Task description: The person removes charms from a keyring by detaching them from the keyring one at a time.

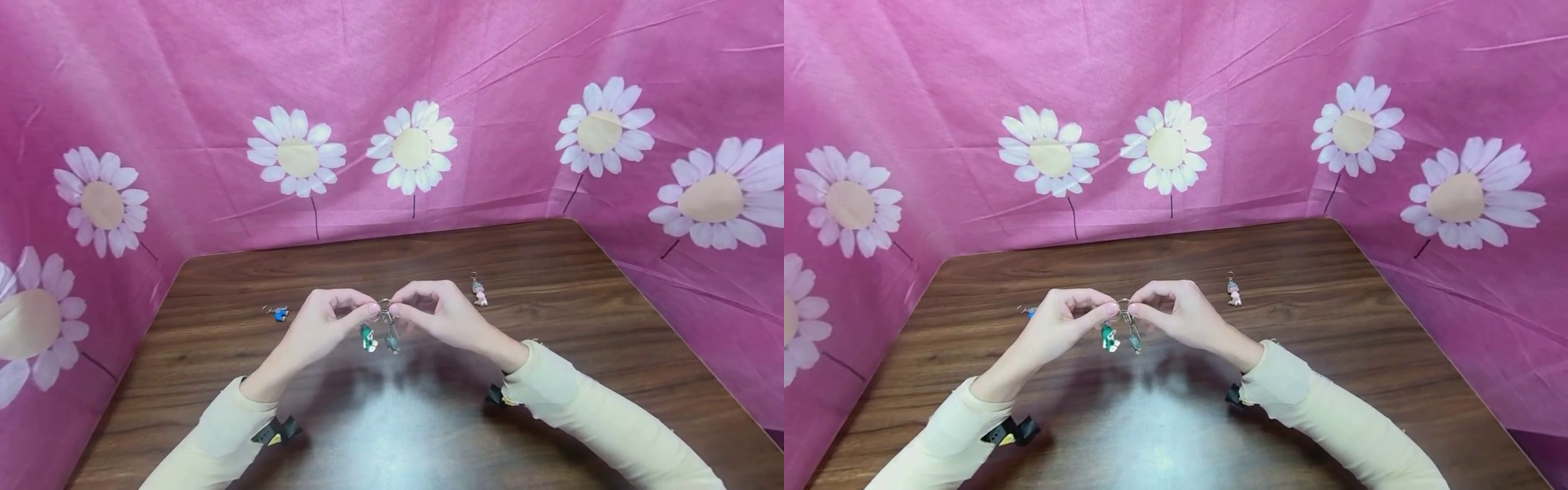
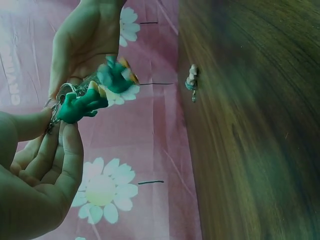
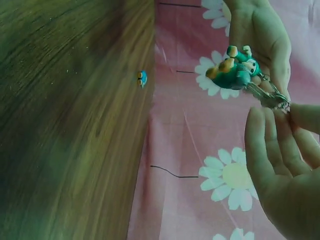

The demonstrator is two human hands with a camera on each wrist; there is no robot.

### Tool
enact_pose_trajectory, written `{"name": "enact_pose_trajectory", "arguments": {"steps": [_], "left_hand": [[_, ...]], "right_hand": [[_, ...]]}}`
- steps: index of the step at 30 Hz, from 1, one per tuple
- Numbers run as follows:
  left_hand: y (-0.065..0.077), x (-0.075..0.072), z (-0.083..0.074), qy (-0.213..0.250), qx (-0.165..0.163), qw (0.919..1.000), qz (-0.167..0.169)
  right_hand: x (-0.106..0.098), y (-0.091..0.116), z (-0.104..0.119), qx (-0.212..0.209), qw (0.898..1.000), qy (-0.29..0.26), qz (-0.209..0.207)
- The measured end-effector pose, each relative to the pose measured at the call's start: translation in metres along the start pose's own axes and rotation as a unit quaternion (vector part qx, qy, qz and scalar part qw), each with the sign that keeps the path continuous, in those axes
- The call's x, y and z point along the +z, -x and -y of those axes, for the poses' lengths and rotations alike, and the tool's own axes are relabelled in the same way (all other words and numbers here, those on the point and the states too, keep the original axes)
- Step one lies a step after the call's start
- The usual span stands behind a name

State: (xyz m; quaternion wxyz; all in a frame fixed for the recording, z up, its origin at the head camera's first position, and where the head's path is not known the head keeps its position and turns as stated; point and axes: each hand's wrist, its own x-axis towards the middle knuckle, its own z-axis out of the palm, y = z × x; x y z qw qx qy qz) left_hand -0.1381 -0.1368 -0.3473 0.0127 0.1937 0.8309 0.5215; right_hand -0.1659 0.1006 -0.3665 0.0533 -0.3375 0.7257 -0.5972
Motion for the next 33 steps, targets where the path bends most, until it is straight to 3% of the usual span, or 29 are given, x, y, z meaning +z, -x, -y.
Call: {"name": "enact_pose_trajectory", "arguments": {"steps": [4, 13, 18, 25, 33], "left_hand": [[0.0, 0.002, 0.001, 0.003, 0.003, 1.0, 0.007], [0.001, 0.001, 0.0, 0.004, -0.012, 0.9985, 0.053], [0.001, 0.0, 0.0, -0.008, -0.023, 0.9962, 0.084], [0.001, 0.0, 0.0, -0.008, -0.022, 0.9975, 0.067], [0.001, 0.001, 0.002, 0.04, -0.017, 0.9968, 0.067]], "right_hand": [[0.001, 0.001, 0.0, -0.008, 1.0, -0.01, -0.018], [0.003, -0.001, -0.002, -0.068, 0.994, 0.085, -0.031], [0.0, -0.003, -0.002, -0.116, 0.985, 0.127, -0.026], [-0.006, -0.007, -0.002, -0.153, 0.975, 0.158, -0.019], [-0.01, -0.008, 0.001, -0.227, 0.948, 0.221, 0.005]]}}
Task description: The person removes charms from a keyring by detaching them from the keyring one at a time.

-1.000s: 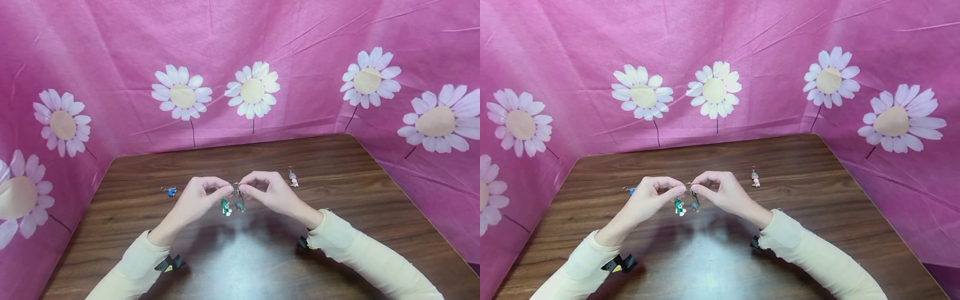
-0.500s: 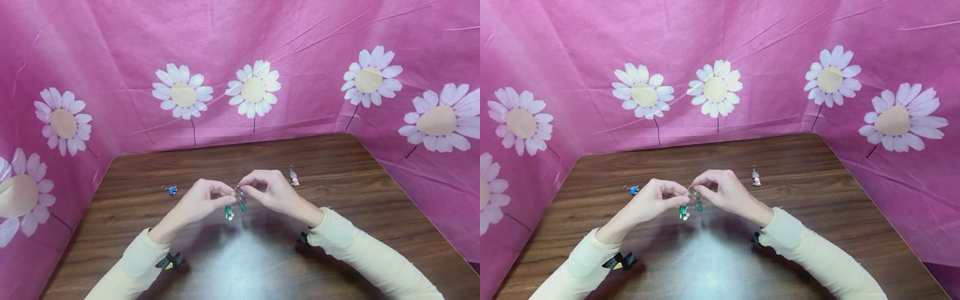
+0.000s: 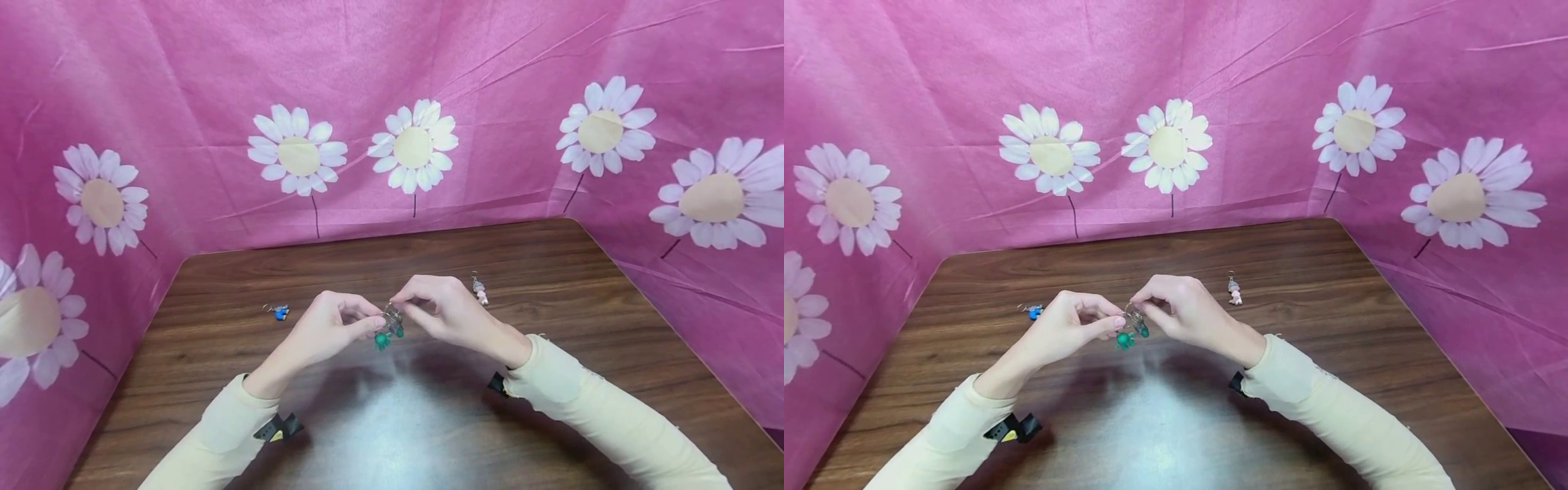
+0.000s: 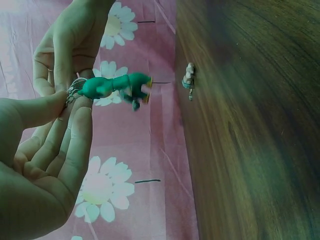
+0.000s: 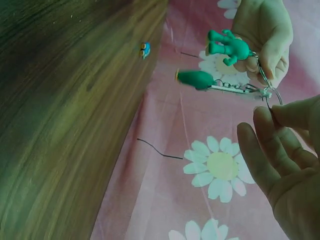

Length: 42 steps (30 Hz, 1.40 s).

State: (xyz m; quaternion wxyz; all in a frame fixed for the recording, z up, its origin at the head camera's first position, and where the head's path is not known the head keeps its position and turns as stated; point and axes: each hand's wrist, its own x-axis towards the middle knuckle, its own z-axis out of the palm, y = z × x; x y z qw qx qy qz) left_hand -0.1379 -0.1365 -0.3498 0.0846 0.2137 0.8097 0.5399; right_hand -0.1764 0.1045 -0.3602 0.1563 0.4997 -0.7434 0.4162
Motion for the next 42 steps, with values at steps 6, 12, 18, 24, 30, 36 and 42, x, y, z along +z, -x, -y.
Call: {"name": "enact_pose_trajectory", "arguments": {"steps": [6, 12, 18, 24, 30, 36, 42], "left_hand": [[-0.001, 0.001, 0.001, -0.017, 0.004, 0.9998, -0.005], [-0.001, 0.003, 0.004, -0.001, -0.006, 1.0, -0.002], [-0.003, 0.005, 0.006, 0.016, -0.014, 0.9997, 0.01], [-0.006, 0.008, 0.008, 0.003, -0.003, 1.0, -0.005], [-0.006, 0.012, 0.006, 0.043, 0.014, 0.9979, -0.046], [-0.007, 0.014, 0.003, 0.071, 0.019, 0.9943, -0.078], [-0.007, 0.013, 0.002, 0.068, 0.018, 0.9945, -0.078]], "right_hand": [[-0.002, 0.001, -0.001, -0.043, 0.998, 0.04, 0.023], [-0.001, 0.003, -0.002, -0.042, 0.997, 0.034, 0.05], [0.003, 0.006, -0.002, 0.008, 1.0, -0.007, 0.027], [0.007, 0.008, -0.001, 0.095, 0.994, -0.056, -0.011], [0.008, 0.011, -0.003, 0.244, 0.945, -0.218, -0.008], [0.007, 0.012, -0.003, 0.266, 0.916, -0.301, 0.007], [0.005, 0.009, -0.002, 0.263, 0.908, -0.327, -0.005]]}}
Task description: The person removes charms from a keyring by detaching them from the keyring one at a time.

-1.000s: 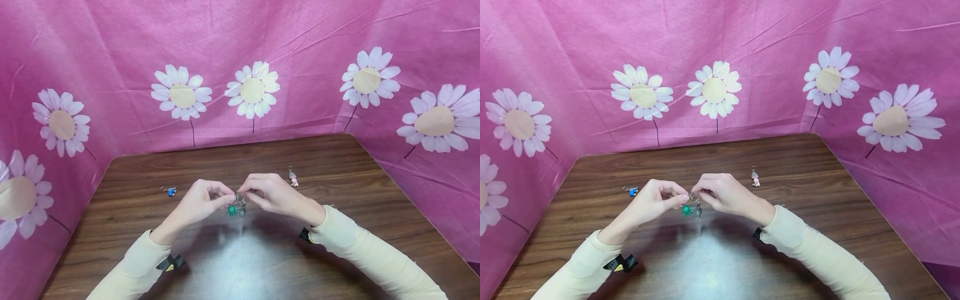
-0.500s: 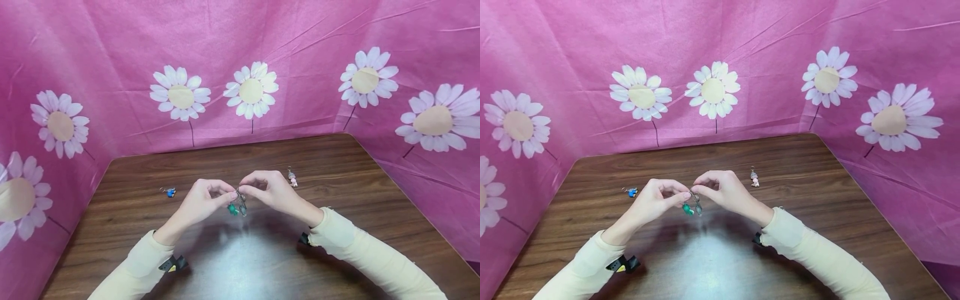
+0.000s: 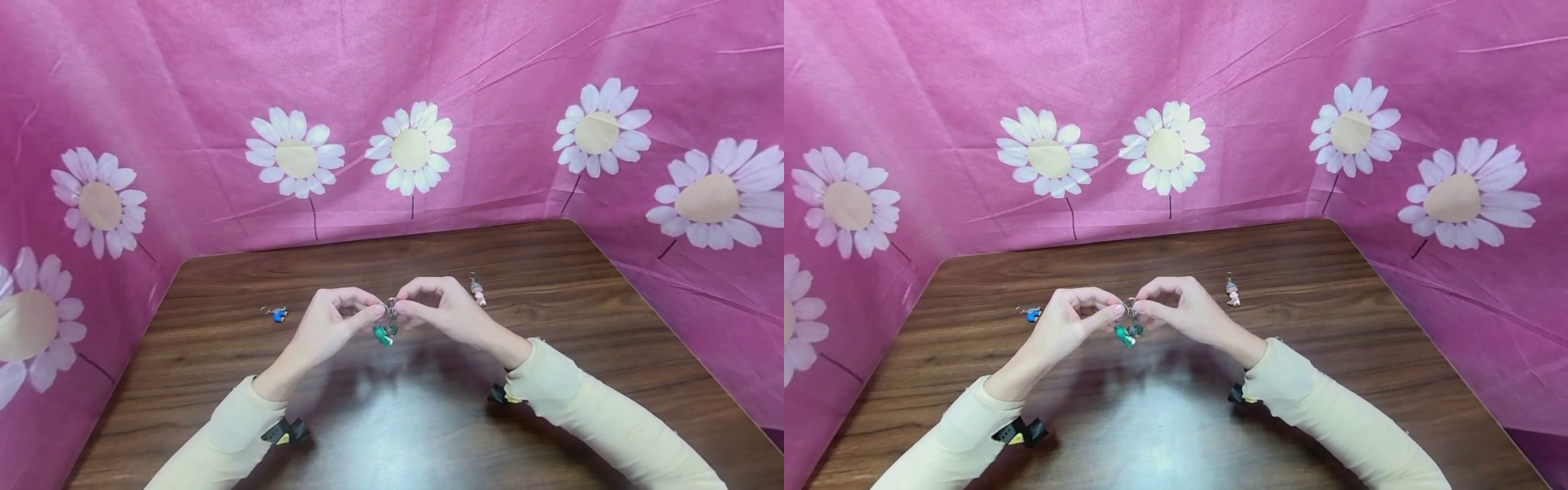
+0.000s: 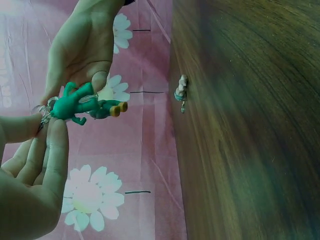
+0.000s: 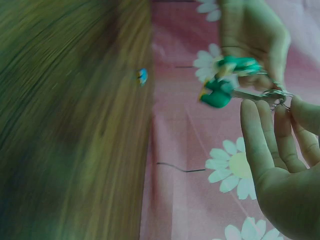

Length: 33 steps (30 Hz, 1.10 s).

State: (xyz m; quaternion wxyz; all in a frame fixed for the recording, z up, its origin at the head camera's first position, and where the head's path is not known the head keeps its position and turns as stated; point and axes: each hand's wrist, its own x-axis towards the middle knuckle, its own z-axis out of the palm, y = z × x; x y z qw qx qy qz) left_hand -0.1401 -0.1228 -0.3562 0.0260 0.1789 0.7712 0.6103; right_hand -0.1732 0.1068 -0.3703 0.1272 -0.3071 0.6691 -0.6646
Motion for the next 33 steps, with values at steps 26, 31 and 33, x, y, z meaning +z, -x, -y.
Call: {"name": "enact_pose_trajectory", "arguments": {"steps": [26, 31, 33], "left_hand": [[0.0055, 0.0019, 0.0031, -0.065, 0.001, 0.9974, 0.032], [0.005, 0.0012, 0.0034, -0.074, 0.004, 0.9966, 0.035], [0.005, 0.0006, 0.003, -0.071, 0.006, 0.9969, 0.034]], "right_hand": [[-0.0039, -0.0019, 0.0084, 0.014, 0.986, 0.161, 0.051], [-0.0052, -0.0022, 0.0073, 0.002, 0.981, 0.184, 0.066], [-0.0047, -0.002, 0.0069, -0.004, 0.981, 0.184, 0.064]]}}
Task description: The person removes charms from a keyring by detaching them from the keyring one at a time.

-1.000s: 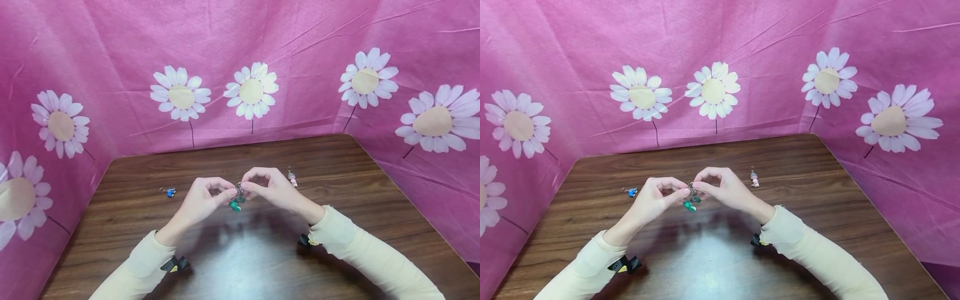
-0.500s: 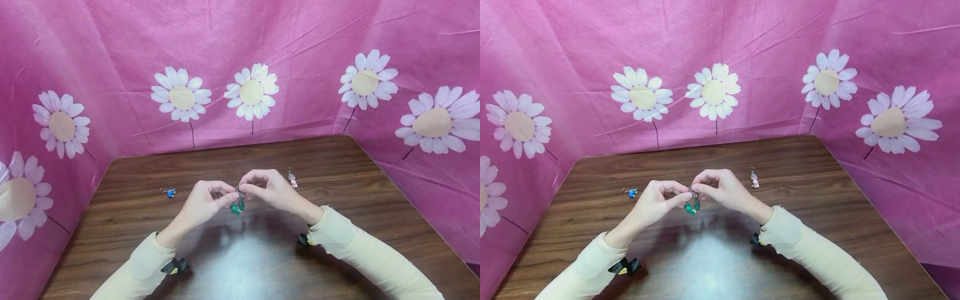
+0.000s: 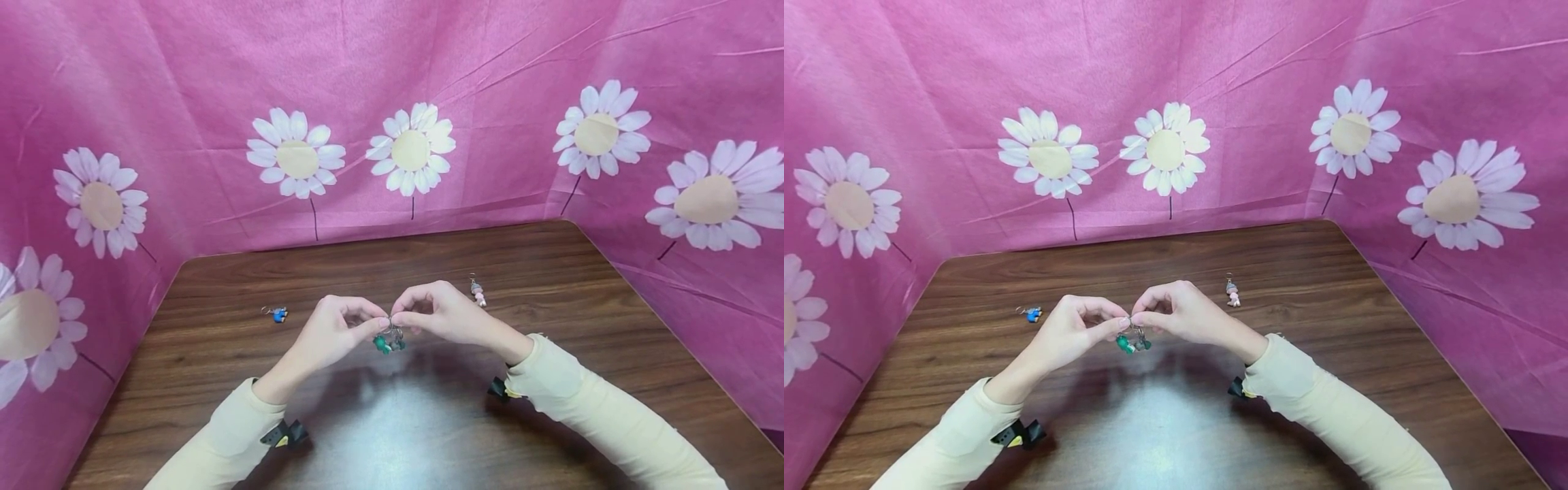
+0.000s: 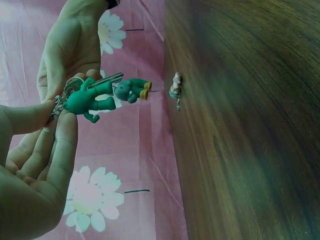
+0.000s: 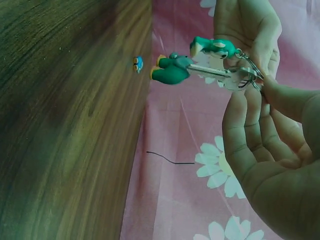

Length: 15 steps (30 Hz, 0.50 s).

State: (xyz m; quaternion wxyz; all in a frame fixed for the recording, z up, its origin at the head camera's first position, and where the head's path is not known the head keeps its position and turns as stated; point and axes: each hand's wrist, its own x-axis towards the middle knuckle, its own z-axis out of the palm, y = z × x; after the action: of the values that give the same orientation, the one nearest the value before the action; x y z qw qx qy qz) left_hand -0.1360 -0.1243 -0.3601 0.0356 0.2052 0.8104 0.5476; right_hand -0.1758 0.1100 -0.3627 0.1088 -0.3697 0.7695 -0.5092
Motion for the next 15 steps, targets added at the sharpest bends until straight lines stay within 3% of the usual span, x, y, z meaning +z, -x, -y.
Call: {"name": "enact_pose_trajectory", "arguments": {"steps": [8, 15], "left_hand": [[-0.0021, -0.0026, -0.0031, 0.043, 0.003, 0.9987, -0.029], [-0.0031, -0.0032, -0.0025, 0.065, -0.003, 0.9974, -0.031]], "right_hand": [[0.0039, 0.0033, -0.004, 0.01, 0.999, -0.023, -0.021], [0.0077, 0.0051, -0.0096, -0.022, 0.998, -0.032, -0.051]]}}
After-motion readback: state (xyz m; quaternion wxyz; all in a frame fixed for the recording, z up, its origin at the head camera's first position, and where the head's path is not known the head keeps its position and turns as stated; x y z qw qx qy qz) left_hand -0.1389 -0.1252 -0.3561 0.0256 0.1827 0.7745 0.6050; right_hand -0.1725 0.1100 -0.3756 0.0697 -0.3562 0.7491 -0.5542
